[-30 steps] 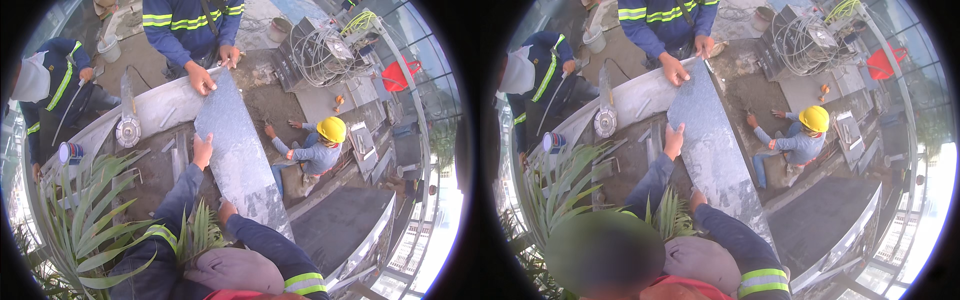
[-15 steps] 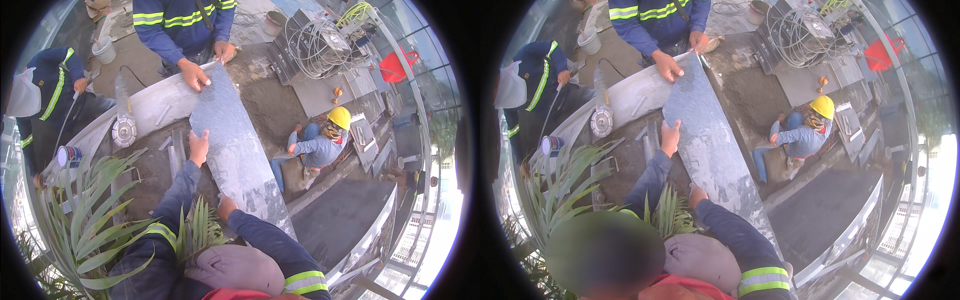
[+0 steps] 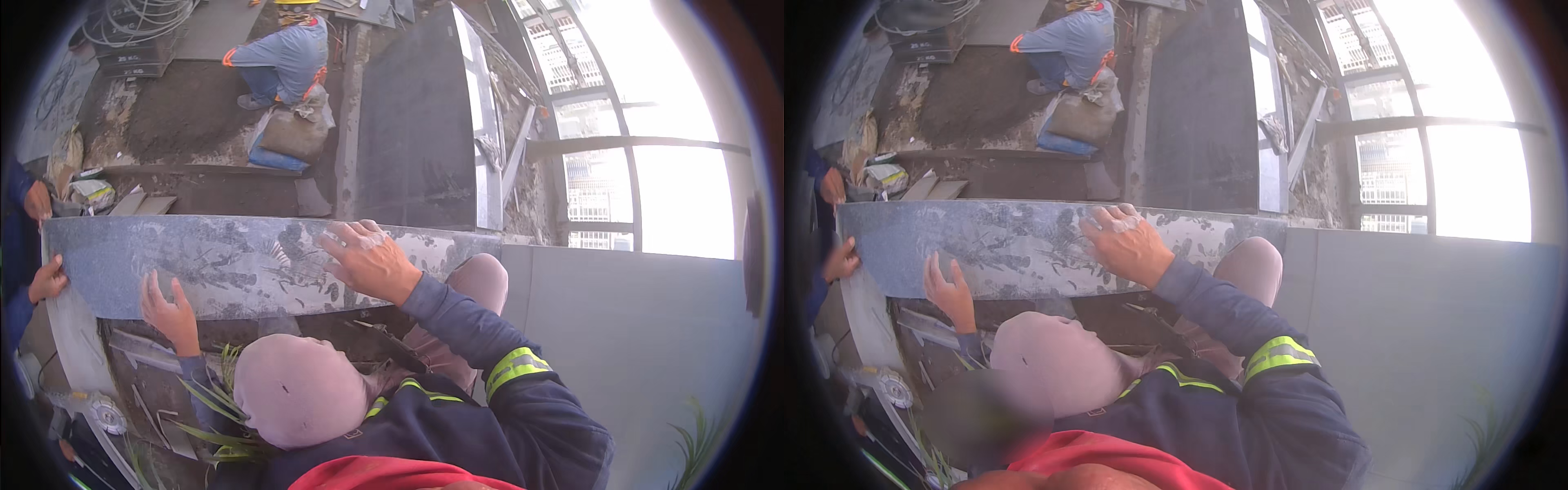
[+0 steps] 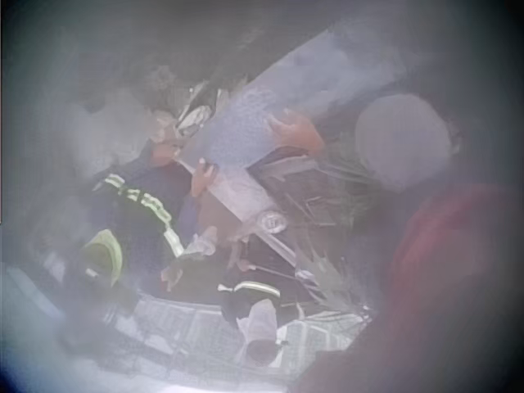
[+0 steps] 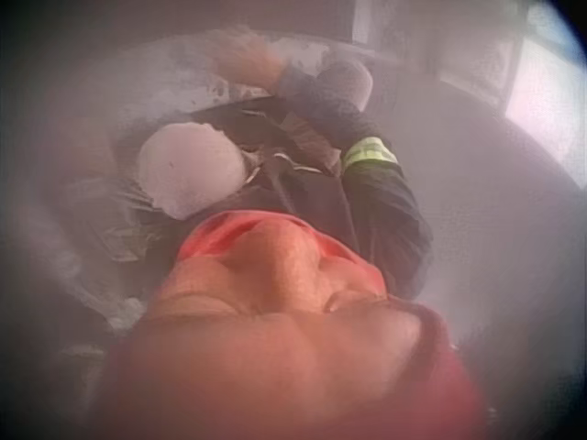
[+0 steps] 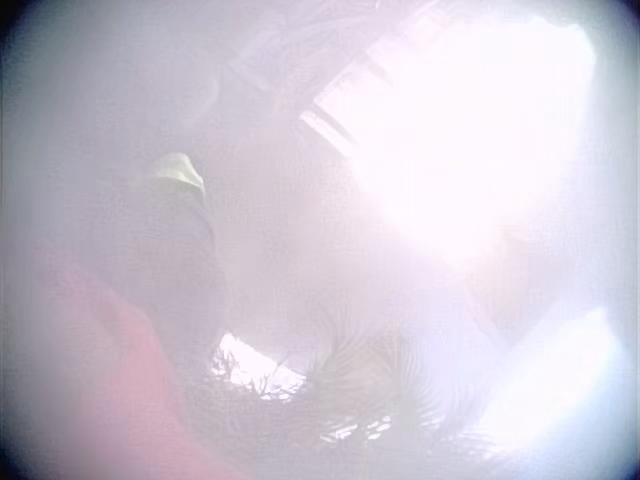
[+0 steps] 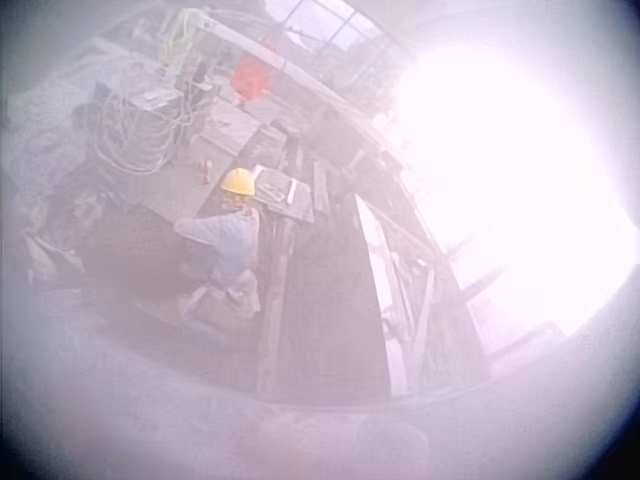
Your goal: The person positions a large stone slab on a curved surface, uses an angle grinder to cut the slab, and then wipes the surface with a cloth. The person handles the slab and tools while seated on the floor.
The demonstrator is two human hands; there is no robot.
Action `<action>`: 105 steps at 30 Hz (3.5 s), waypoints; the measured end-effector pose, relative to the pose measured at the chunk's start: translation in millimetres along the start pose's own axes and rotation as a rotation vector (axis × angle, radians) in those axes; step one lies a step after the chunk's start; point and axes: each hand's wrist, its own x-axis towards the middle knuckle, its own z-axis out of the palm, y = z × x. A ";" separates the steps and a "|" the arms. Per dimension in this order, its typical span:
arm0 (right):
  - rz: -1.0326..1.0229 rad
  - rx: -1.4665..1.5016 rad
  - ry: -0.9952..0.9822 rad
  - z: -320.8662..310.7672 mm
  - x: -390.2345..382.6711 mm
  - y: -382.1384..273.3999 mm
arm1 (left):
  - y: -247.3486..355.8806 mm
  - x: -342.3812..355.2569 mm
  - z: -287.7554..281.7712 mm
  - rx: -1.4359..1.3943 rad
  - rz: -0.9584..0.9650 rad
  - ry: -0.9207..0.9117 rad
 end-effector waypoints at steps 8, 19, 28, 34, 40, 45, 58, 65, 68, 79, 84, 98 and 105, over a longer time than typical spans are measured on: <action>0.545 0.147 0.311 -45.5 -279.3 64.6 | 155.6 -68.2 64.8 0.197 0.597 -0.541; 1.111 0.484 0.541 142.0 -485.9 268.9 | 254.5 46.8 56.4 0.323 0.797 -0.784; 0.886 0.655 0.505 169.6 -380.9 235.9 | 37.2 -50.7 -128.9 0.143 -0.478 0.009; 0.830 0.600 0.258 157.9 -319.2 239.7 | -187.3 -120.4 -286.7 0.446 -0.930 0.411; 1.015 0.473 0.067 122.6 -321.8 287.0 | -290.4 -3.9 -282.7 0.510 -0.899 0.328; 1.050 0.375 -0.053 35.7 -367.2 347.3 | -370.3 34.7 -228.1 0.465 -1.177 0.090; 0.883 0.209 0.183 -103.3 -237.7 240.1 | -285.7 18.1 -239.9 0.616 -0.380 -0.107; 0.464 0.322 0.360 -55.5 -240.9 183.3 | 24.1 -1.9 -265.4 0.600 -0.080 -0.076; 0.077 0.263 0.489 -65.5 -218.7 171.9 | 98.0 -4.7 -256.6 0.322 0.035 0.058; -0.388 0.338 1.319 -160.4 -262.5 127.6 | 384.3 -54.8 -318.3 0.389 0.894 0.316; -0.487 0.231 1.477 -166.1 -246.0 52.1 | 486.9 -45.3 -344.3 0.806 1.495 0.217; 0.144 0.481 1.637 -87.9 -334.0 163.7 | 694.4 -90.3 -214.8 0.183 2.111 0.170; 0.294 0.429 1.694 -149.9 -376.7 212.2 | 480.6 9.4 -117.4 0.359 0.764 -1.504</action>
